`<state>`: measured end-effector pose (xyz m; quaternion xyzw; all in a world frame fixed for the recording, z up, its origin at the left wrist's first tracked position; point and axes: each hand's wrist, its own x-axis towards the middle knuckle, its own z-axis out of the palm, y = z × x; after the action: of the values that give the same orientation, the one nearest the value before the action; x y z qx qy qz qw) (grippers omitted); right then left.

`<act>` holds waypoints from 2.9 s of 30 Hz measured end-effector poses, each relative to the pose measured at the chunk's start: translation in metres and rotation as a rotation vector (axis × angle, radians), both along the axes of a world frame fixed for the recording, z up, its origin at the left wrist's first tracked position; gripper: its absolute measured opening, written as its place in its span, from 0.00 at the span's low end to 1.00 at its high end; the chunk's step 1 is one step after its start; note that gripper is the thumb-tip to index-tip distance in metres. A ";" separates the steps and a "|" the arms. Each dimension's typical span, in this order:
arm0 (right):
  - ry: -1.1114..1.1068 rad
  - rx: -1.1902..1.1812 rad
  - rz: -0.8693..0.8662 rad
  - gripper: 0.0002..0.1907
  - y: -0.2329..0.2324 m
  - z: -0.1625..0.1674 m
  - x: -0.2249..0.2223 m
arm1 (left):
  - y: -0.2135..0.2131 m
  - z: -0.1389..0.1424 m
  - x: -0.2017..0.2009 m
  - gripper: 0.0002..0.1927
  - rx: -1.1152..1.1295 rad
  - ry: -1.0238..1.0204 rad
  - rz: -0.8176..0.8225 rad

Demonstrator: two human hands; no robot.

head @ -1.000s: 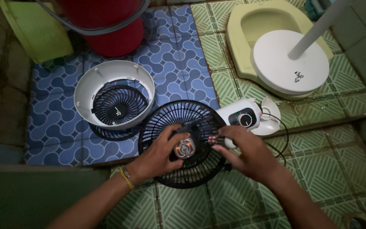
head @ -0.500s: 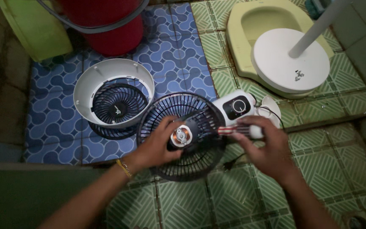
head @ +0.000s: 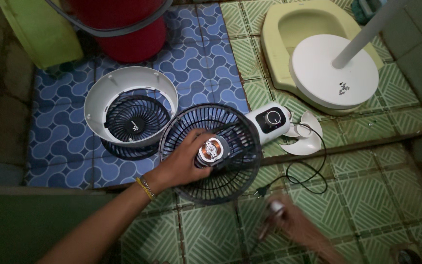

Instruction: The person services a small table fan on the bathroom floor. The fan is already partially disassembled with its front cover, blades and rear grille set aside. The person holds the fan housing steady and uses a screwdriver to unscrew fasteners from the rear motor cover, then works on the motor area by hand, repositioning the fan repeatedly while continuing to unscrew and adjust components.

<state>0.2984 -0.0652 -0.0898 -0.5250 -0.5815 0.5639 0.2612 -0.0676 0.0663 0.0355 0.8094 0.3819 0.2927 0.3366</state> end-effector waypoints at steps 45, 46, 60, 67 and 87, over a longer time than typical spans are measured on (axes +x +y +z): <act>-0.292 0.874 0.041 0.25 0.083 0.112 -0.129 | -0.008 0.000 0.012 0.45 0.008 -0.013 0.052; -0.291 0.863 0.023 0.25 0.083 0.110 -0.130 | -0.009 0.001 0.012 0.44 -0.005 -0.006 0.057; -0.268 0.901 -0.072 0.22 0.086 0.100 -0.128 | -0.011 0.004 0.017 0.44 -0.023 0.014 0.081; -0.270 0.934 -0.053 0.23 0.088 0.093 -0.126 | -0.012 0.002 0.016 0.44 0.002 -0.007 0.082; -0.390 0.245 0.257 0.25 0.101 0.152 -0.086 | -0.017 0.005 0.019 0.41 -0.079 -0.031 0.046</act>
<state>0.2128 0.0357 0.0622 -0.5101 -0.7466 0.4062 0.1320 -0.0488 0.0491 0.0405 0.7817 0.4065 0.2977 0.3675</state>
